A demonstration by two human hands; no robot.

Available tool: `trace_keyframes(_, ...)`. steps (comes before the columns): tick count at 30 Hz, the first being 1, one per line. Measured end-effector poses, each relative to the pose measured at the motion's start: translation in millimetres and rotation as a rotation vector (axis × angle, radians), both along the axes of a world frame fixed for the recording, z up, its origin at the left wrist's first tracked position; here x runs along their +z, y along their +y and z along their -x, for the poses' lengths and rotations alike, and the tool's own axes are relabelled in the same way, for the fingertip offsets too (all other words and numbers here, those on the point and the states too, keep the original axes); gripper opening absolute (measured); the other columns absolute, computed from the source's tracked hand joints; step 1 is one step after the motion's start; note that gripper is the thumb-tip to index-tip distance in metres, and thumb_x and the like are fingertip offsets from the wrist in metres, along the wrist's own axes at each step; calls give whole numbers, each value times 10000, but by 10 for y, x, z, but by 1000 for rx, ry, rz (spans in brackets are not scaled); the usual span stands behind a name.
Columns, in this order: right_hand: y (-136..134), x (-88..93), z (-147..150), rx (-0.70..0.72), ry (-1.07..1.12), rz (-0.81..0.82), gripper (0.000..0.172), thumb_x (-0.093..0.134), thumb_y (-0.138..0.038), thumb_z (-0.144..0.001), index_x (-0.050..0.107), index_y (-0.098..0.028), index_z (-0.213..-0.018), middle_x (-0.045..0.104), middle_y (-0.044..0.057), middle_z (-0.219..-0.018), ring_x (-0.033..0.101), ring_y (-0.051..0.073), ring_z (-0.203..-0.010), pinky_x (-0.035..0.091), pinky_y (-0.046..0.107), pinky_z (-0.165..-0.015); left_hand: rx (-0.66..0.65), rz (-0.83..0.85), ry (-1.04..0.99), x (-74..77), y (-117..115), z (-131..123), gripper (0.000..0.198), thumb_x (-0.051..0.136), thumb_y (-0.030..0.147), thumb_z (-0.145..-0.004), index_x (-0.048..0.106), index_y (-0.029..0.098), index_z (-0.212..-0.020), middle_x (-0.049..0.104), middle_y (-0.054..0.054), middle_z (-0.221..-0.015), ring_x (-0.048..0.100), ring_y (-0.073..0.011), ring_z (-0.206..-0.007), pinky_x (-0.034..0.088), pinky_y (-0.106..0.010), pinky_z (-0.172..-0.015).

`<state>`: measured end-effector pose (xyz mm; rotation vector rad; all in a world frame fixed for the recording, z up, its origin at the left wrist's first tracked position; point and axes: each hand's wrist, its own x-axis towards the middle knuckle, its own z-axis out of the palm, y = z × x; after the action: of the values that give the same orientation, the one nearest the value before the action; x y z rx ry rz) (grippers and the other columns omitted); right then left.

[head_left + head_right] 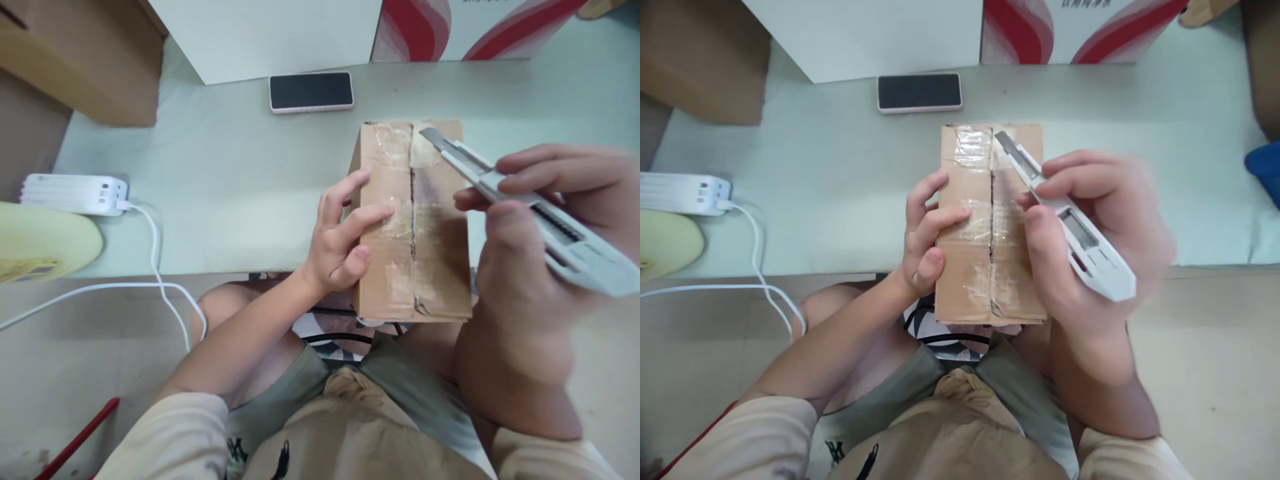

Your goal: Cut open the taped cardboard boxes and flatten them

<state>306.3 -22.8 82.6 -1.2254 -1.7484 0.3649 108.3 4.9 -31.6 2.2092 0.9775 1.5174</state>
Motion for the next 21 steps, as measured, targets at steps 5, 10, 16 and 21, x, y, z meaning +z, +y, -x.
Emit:
trace_keyframes(5, 64, -41, 109, -44, -93, -113, 110, 652, -286, -938, 690, -357, -1013, 656, 51, -1003, 686, 341, -1088, 578, 574, -953, 24, 47, 101, -47, -2, 23, 589, 219, 661, -1027, 520, 383, -1449, 346, -57, -1645, 502, -373, -1399, 499, -569, -1029)
trace_keyframes(10, 103, -34, 122, -1, -135, -90, 49, 659, -284, -936, 675, -325, -959, 648, 64, -1031, 680, 307, -1053, 602, 526, -892, -2, 36, 69, -35, -2, 22, 591, 212, 651, -1033, 504, 384, -1473, 338, -60, -1647, 512, -369, -1393, 493, -562, -1034)
trace_keyframes(16, 103, -47, 126, 34, -122, -108, 61, 646, -251, -939, 662, -308, -928, 642, 70, -1018, 684, 289, -1025, 603, 513, -893, 43, 71, 131, -56, -4, 29, 597, 218, 677, -1029, 543, 386, -1435, 356, -55, -1643, 508, -365, -1400, 508, -573, -1032)
trace_keyframes(21, 92, -54, 146, 40, -134, -86, 112, 625, -212, -927, 656, -319, -925, 637, 69, -1060, 678, 300, -1048, 596, 529, -911, 29, 61, 115, -51, 13, 38, 619, 180, 688, -1021, 529, 384, -1432, 368, -64, -1629, 526, -356, -1384, 538, -553, -995)
